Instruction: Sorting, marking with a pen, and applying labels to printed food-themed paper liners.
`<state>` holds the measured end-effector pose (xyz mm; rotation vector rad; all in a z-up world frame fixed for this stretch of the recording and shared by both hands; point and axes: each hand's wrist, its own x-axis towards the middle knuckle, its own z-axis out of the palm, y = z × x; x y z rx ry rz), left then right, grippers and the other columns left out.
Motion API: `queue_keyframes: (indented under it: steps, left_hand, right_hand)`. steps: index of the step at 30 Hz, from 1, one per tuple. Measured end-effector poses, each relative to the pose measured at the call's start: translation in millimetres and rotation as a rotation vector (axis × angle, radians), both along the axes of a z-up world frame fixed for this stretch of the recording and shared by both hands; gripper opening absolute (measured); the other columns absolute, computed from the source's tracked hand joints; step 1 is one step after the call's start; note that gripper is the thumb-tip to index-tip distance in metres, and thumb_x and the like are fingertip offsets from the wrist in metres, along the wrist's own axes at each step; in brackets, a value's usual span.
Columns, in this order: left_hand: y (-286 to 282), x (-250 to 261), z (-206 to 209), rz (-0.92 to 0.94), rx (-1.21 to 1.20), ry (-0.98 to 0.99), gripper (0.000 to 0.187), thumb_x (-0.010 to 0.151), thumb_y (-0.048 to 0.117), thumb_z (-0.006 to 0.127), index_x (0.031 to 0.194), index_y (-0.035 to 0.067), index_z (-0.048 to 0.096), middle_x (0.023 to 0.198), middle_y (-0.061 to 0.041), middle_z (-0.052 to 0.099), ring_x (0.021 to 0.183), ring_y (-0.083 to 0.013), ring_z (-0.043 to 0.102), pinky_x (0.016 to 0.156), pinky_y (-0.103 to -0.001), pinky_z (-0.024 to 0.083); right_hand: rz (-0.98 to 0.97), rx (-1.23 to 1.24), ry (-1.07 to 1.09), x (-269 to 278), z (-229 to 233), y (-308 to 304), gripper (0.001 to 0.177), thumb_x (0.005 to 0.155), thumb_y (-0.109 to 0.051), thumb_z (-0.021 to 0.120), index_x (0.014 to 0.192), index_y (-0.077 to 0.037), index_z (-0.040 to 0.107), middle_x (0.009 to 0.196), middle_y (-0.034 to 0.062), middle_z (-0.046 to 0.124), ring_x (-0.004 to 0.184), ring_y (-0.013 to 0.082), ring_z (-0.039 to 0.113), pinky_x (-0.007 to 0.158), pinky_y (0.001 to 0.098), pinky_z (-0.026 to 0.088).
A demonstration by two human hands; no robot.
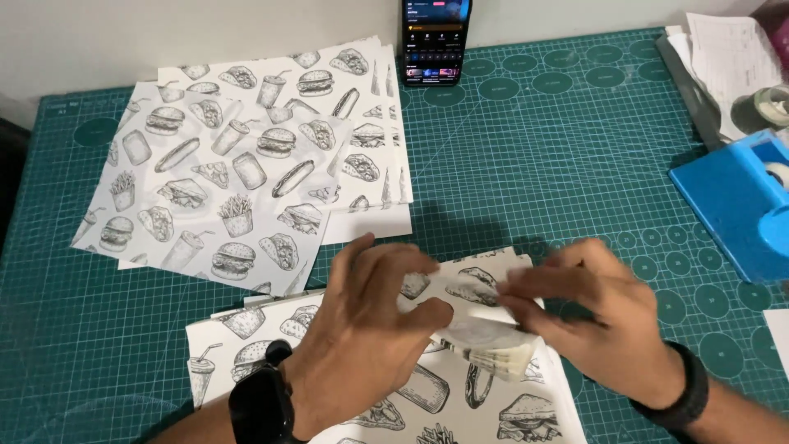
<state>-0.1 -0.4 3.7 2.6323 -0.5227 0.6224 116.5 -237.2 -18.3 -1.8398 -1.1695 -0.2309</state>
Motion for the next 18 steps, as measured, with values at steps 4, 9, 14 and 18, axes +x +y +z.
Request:
queue_keyframes:
  steps: [4,9,14,18]
  left_hand:
    - [-1,-3,-9,0.014,0.117,0.021,0.020,0.083,0.012,0.083,0.094,0.015,0.066,0.090,-0.003,0.062,0.092,-0.0221,0.059,0.100,-0.054,0.044]
    - [-3,-1,0,0.036,0.161,-0.059,0.023,0.082,-0.002,0.070,0.086,0.019,0.061,0.077,0.000,0.056,0.080,-0.0207,0.056,0.096,-0.046,0.043]
    - [-1,0,3,0.006,0.082,-0.021,0.026,0.071,-0.003,0.076,0.087,0.015,0.067,0.098,-0.010,0.060,0.099,-0.0280,0.059,0.101,-0.054,0.039]
    - [-2,0,-3,0.007,0.045,-0.001,0.019,0.083,0.006,0.079,0.091,0.016,0.065,0.087,-0.004,0.061,0.088,-0.0239,0.062,0.096,-0.054,0.042]
  right_hand:
    - [0.078,0.074,0.072,2,8,-4,0.022,0.086,-0.003,0.078,0.099,-0.008,0.061,0.100,0.0087,0.068,0.082,0.0115,0.082,0.067,0.0138,0.073]
    - [-0.059,-0.143,0.079,9,5,4,0.026,0.086,-0.010,0.079,0.110,-0.009,0.068,0.109,0.0088,0.069,0.093,0.0165,0.077,0.086,0.0230,0.069]
    - [-0.042,-0.076,-0.007,2,4,-1,0.029,0.082,-0.012,0.085,0.108,-0.011,0.070,0.101,0.0074,0.067,0.089,0.0167,0.070,0.079,0.0259,0.064]
    - [0.048,0.068,0.104,-3,15,-5,0.023,0.086,-0.005,0.077,0.104,-0.008,0.063,0.102,0.0108,0.069,0.087,0.0142,0.078,0.077,0.0202,0.072]
